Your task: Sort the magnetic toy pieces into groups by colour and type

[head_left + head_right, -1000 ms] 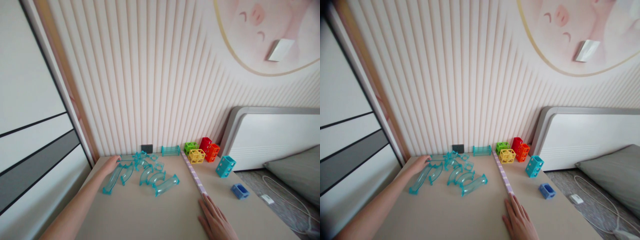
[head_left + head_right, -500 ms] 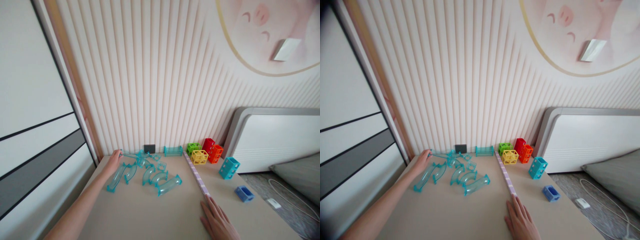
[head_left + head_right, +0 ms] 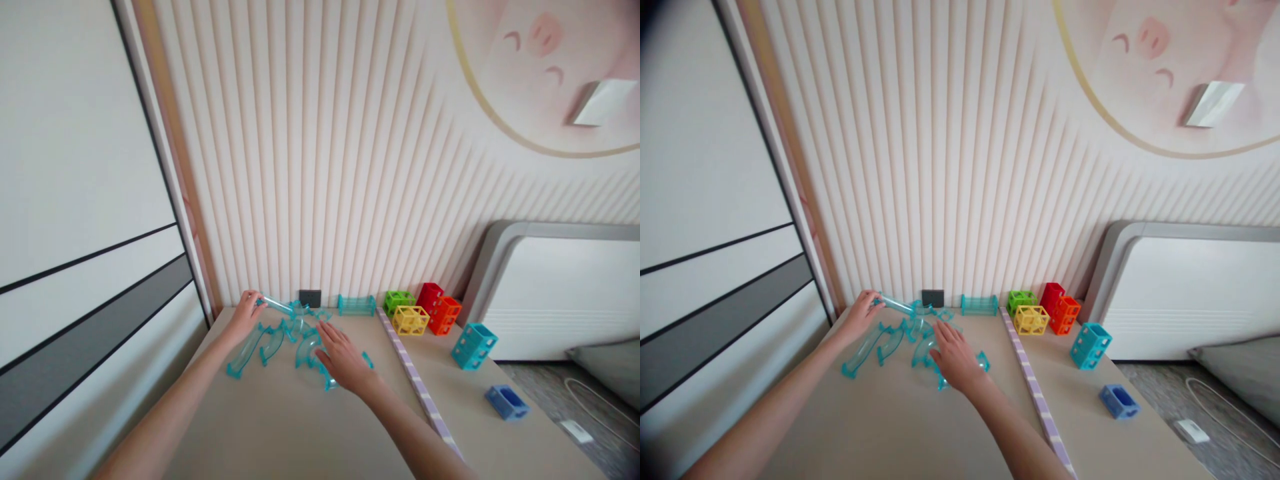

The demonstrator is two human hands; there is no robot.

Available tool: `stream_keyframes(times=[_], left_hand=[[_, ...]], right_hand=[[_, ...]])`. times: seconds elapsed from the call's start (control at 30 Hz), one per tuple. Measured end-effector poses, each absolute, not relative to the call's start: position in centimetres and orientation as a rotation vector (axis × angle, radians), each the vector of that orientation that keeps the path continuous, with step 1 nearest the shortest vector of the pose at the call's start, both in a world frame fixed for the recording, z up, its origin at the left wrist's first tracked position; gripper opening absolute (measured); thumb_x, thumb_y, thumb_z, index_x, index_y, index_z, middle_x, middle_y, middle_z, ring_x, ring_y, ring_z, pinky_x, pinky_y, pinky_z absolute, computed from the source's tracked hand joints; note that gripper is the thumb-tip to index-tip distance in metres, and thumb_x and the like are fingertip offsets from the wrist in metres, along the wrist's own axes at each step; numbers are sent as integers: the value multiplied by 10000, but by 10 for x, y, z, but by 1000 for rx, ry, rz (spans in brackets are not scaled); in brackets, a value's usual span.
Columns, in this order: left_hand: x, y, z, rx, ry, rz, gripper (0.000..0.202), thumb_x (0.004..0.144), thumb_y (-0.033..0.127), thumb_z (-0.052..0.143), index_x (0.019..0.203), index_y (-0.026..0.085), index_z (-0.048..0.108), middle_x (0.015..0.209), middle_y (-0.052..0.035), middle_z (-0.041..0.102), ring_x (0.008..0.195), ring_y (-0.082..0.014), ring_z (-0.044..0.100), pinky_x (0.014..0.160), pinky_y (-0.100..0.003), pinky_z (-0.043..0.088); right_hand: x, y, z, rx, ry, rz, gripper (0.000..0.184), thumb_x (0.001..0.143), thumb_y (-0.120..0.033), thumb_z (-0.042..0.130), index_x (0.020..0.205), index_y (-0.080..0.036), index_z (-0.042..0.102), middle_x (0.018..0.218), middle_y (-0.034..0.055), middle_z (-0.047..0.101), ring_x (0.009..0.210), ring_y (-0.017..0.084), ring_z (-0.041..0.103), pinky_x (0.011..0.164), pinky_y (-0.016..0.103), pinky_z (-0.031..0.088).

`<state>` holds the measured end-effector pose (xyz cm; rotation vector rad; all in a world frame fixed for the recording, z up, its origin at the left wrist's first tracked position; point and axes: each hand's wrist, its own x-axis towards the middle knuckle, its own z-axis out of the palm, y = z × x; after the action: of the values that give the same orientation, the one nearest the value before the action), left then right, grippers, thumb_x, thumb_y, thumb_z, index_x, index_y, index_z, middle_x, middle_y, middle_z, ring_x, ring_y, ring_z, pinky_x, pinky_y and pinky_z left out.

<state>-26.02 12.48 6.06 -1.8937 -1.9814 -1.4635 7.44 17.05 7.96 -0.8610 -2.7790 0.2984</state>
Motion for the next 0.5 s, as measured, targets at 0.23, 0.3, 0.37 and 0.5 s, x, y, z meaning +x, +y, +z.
stream_keyframes(times=[0.23, 0.3, 0.37, 0.5], left_hand=[[-250, 119, 64, -1867, -1974, -1489, 99, 916, 334, 562, 902, 243, 599, 981, -43, 595, 922, -236, 668, 840, -414, 608], [-249, 120, 61, -1844, -1975, -1507, 101, 912, 336, 564, 896, 242, 596, 970, -45, 602, 906, -237, 671, 820, -409, 611], [-248, 121, 58, -1816, -1980, -1528, 110, 913, 343, 559, 890, 240, 590, 964, -47, 605, 876, -234, 676, 785, -402, 615], [-248, 124, 52, -1740, -1995, -1556, 148, 905, 379, 571, 872, 236, 584, 925, -49, 608, 833, -247, 674, 791, -438, 604]], right_hand=[[3, 185, 53, -916, -2812, 319, 648, 1011, -361, 500, 1585, -101, 347, 1640, 173, 351, 1522, 303, 321, 1238, 451, 273], [-5, 182, 47, -968, -2808, 309, 640, 1018, -392, 481, 1582, -116, 360, 1636, 183, 356, 1523, 324, 313, 1236, 484, 259], [-10, 180, 41, -1023, -2804, 301, 622, 1027, -414, 457, 1579, -138, 374, 1635, 183, 359, 1524, 339, 305, 1232, 520, 245], [-14, 177, 34, -1098, -2808, 299, 611, 1038, -421, 433, 1584, -155, 362, 1635, 173, 364, 1522, 351, 299, 1227, 569, 215]])
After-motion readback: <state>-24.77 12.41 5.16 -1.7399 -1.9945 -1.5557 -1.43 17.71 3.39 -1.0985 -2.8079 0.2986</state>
